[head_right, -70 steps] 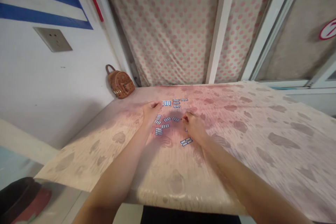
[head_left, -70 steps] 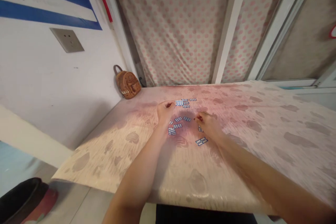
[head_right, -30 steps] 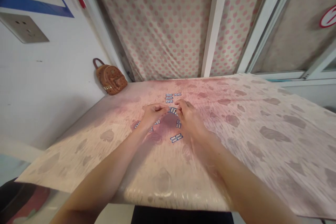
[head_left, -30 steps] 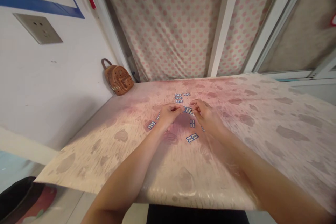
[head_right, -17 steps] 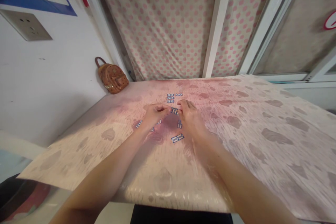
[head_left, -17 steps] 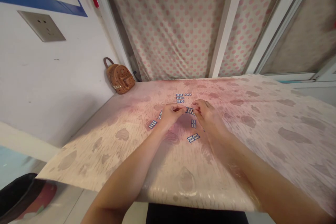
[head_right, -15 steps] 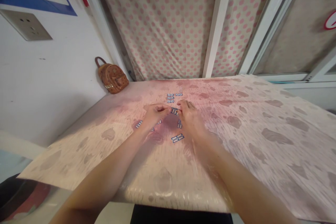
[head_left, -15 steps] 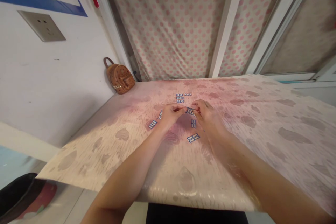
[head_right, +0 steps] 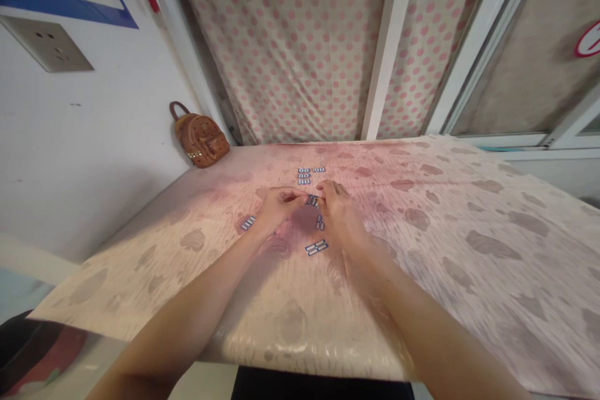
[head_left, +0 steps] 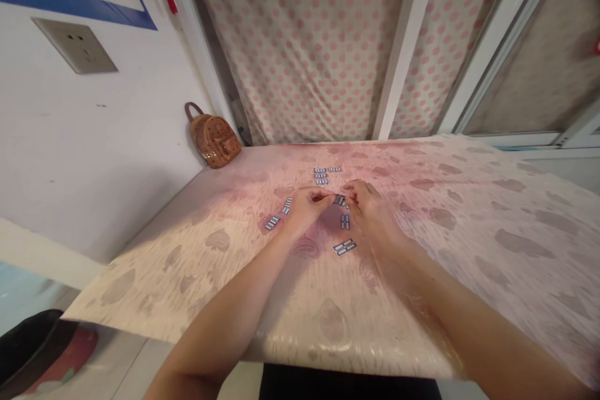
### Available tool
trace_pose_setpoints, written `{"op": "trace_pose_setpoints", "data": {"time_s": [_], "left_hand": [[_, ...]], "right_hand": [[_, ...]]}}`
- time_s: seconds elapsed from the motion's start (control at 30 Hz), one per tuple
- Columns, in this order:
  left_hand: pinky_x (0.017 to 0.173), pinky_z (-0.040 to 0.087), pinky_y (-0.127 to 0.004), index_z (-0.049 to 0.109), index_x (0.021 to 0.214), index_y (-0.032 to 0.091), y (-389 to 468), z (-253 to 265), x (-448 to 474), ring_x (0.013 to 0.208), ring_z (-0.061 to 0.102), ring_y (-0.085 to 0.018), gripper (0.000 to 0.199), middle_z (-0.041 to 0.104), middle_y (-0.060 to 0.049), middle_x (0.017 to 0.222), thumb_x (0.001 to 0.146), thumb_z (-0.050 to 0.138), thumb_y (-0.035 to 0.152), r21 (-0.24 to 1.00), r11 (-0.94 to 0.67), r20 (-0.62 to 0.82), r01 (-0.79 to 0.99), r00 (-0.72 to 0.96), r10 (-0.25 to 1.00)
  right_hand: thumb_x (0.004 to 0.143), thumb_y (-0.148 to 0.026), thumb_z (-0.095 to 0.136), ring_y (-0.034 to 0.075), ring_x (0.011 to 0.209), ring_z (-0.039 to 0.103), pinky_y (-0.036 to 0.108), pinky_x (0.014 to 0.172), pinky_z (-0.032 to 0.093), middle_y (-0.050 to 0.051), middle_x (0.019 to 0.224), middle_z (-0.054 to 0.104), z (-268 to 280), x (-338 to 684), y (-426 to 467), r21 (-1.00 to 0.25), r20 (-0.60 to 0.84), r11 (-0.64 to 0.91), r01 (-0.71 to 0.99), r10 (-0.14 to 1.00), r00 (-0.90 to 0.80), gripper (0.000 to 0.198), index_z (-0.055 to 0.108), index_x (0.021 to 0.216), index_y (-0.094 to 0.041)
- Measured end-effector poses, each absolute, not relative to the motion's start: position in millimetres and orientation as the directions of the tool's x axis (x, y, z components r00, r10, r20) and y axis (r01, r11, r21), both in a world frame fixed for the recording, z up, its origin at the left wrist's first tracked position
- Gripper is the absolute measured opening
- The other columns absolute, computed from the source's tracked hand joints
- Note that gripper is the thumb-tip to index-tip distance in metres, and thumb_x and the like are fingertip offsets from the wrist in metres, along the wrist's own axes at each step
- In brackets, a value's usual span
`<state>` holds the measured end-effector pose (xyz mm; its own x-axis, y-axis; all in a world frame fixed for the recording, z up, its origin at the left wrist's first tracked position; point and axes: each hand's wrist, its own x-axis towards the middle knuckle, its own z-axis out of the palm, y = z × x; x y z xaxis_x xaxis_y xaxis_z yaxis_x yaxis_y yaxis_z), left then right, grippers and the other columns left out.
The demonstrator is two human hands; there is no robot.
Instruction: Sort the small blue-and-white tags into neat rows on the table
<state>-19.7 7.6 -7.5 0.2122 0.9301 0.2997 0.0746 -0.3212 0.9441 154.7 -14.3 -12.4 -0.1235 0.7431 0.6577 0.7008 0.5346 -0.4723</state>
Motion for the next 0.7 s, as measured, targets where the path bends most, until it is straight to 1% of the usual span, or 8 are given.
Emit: {"op": "trace_pose_setpoints", "data": {"time_s": [0.23,0.53,0.7], "left_hand": [[0.071,0.05,-0.026,0.077,0.078,0.014,9.1,-11.9,-17.5,0.072,0.067,-0.016,0.012,0.076,-0.007,0.081,0.076,0.072,0.025,0.94,-0.334,0.315,0.071,0.196,0.929],[0.073,0.051,-0.027,0.077,0.079,0.014,8.1,-11.7,-16.0,0.074,0.068,-0.017,0.013,0.076,-0.008,0.082,0.075,0.074,0.026,0.944,-0.32,0.302,0.078,0.182,0.936],[0.072,0.05,-0.027,0.077,0.078,0.014,7.1,-11.1,-14.8,0.073,0.068,-0.017,0.013,0.076,-0.008,0.081,0.075,0.073,0.026,0.944,-0.317,0.302,0.088,0.15,0.942]], "right_hand": [[0.085,-0.017,0.045,0.024,0.089,0.061,0.037,0.077,0.048,0.009,0.092,0.063,-13.5,153.4,-16.2,-0.514,0.628,0.511,0.689,0.771,-0.103,0.023,0.056,0.105,-0.021],[0.088,-0.02,0.043,0.023,0.085,0.062,0.035,0.072,0.047,0.009,0.094,0.064,-13.2,151.8,-20.2,-0.603,0.587,0.477,0.64,0.808,-0.049,0.022,0.056,0.106,-0.021],[0.09,-0.022,0.045,0.021,0.081,0.062,0.034,0.071,0.047,0.006,0.09,0.064,-13.9,151.6,-19.7,-0.627,0.569,0.46,0.629,0.822,-0.033,0.019,0.056,0.105,-0.021]]}}
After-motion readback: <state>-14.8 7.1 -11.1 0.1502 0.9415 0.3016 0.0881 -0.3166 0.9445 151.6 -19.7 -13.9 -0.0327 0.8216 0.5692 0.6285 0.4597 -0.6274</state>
